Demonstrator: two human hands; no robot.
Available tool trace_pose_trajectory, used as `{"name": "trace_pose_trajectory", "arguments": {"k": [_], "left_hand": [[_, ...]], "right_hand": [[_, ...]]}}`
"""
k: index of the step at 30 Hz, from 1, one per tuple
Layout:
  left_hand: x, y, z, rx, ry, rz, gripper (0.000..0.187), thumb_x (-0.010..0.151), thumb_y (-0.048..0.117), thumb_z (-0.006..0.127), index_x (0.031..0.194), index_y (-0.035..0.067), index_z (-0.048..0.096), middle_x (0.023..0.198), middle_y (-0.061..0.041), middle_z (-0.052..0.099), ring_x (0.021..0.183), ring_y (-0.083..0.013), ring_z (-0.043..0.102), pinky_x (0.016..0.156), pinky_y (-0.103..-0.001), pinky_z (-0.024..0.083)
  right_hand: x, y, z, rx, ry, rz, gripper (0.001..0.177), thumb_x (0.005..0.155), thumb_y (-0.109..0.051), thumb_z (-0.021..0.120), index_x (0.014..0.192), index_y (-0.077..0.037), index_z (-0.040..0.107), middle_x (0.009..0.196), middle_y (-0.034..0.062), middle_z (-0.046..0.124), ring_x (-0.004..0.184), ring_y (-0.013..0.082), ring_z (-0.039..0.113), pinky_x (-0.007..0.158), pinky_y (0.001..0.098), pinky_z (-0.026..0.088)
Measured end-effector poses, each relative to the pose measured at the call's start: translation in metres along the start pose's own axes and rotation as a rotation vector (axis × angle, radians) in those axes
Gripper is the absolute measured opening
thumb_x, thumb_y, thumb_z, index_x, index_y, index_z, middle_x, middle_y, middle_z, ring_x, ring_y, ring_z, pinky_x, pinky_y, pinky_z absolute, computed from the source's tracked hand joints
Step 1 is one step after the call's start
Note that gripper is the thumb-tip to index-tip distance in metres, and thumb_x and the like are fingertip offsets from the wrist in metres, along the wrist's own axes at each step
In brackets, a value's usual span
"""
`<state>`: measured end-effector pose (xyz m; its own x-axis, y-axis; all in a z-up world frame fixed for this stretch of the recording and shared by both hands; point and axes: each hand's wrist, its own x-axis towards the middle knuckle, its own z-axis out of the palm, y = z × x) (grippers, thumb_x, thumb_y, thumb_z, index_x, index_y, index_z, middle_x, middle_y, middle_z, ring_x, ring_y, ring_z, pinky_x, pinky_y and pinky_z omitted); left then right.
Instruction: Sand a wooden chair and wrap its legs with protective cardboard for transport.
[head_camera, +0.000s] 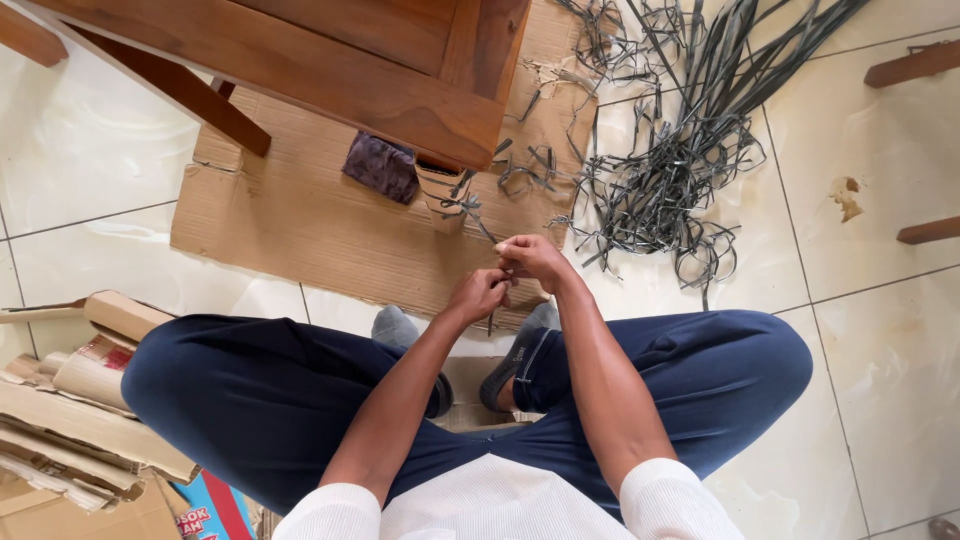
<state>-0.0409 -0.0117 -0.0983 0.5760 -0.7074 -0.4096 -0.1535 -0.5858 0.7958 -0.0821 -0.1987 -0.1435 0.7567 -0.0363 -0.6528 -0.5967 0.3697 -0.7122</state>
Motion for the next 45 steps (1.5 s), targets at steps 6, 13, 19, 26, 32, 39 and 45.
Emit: {"name": "trace_pose_trajectory", "arguments": {"k": [6,13,19,26,32,39,45], "left_hand": [[0.023,-0.056,0.004,-0.082,0.117,0.036,0.029,0.094,0.033,0.062,0.111,0.014,0.076,0.092,-0.008,0.079,0.088,-0.0243,0.077,0.081,-0.04,0.058],[0.044,-0.094,-0.034,-0.175,0.794,-0.073,0.021,0.097,0.025,0.066,0.108,0.007,0.07,0.097,-0.009,0.075,0.091,-0.0259,0.07,0.081,-0.039,0.054],[0.08,-0.108,-0.068,-0.831,0.708,-0.032,0.026,0.109,0.028,0.058,0.123,0.008,0.066,0.106,-0.001,0.064,0.093,-0.0138,0.055,0.08,-0.031,0.045],[0.114,-0.103,-0.105,-1.01,0.414,-0.157,0.04,0.098,0.03,0.061,0.134,0.011,0.059,0.121,0.0,0.066,0.106,-0.0148,0.06,0.086,-0.034,0.05],[0.144,-0.15,-0.115,-0.678,0.242,-0.33,0.06,0.095,0.029,0.071,0.147,0.013,0.048,0.15,-0.002,0.052,0.132,-0.0186,0.049,0.107,-0.038,0.04],[0.149,-0.166,-0.127,0.108,0.408,0.049,0.039,0.098,0.027,0.067,0.13,0.003,0.063,0.134,-0.016,0.065,0.121,-0.0285,0.061,0.101,-0.036,0.049],[0.067,-0.062,-0.146,0.207,0.551,-0.066,0.022,0.09,0.028,0.075,0.094,0.007,0.079,0.092,-0.016,0.074,0.085,-0.0315,0.072,0.08,-0.041,0.057]], "right_hand": [[0.015,0.007,-0.011,0.315,0.301,-0.141,0.014,0.096,-0.02,0.07,0.098,-0.007,0.065,0.08,0.0017,0.067,0.068,0.0133,0.068,0.063,0.0306,0.059],[0.032,-0.005,-0.008,0.285,0.603,-0.273,0.018,0.096,-0.025,0.07,0.098,-0.008,0.067,0.072,0.0002,0.063,0.048,0.0067,0.042,0.041,0.025,0.031],[0.069,-0.022,0.018,0.119,0.504,-0.317,0.021,0.096,-0.028,0.07,0.103,-0.008,0.074,0.071,-0.0024,0.067,0.052,0.0042,0.044,0.046,0.0242,0.034],[0.08,-0.065,0.056,-0.271,0.503,-0.27,0.024,0.093,-0.029,0.068,0.096,-0.007,0.077,0.078,0.0049,0.078,0.066,0.0087,0.068,0.061,0.0274,0.05],[0.081,-0.087,0.062,-0.391,0.411,-0.279,0.039,0.084,-0.038,0.077,0.107,-0.006,0.077,0.098,0.0074,0.08,0.089,0.0146,0.07,0.076,0.0345,0.054],[0.112,-0.052,0.039,-0.159,0.275,-0.52,0.039,0.086,-0.033,0.076,0.116,-0.009,0.07,0.109,0.0033,0.076,0.097,0.0097,0.066,0.081,0.0322,0.055],[0.082,-0.054,0.033,-0.45,0.407,-0.339,0.028,0.089,-0.031,0.077,0.099,-0.005,0.074,0.083,0.0019,0.071,0.078,0.0146,0.064,0.067,0.0342,0.051]]}}
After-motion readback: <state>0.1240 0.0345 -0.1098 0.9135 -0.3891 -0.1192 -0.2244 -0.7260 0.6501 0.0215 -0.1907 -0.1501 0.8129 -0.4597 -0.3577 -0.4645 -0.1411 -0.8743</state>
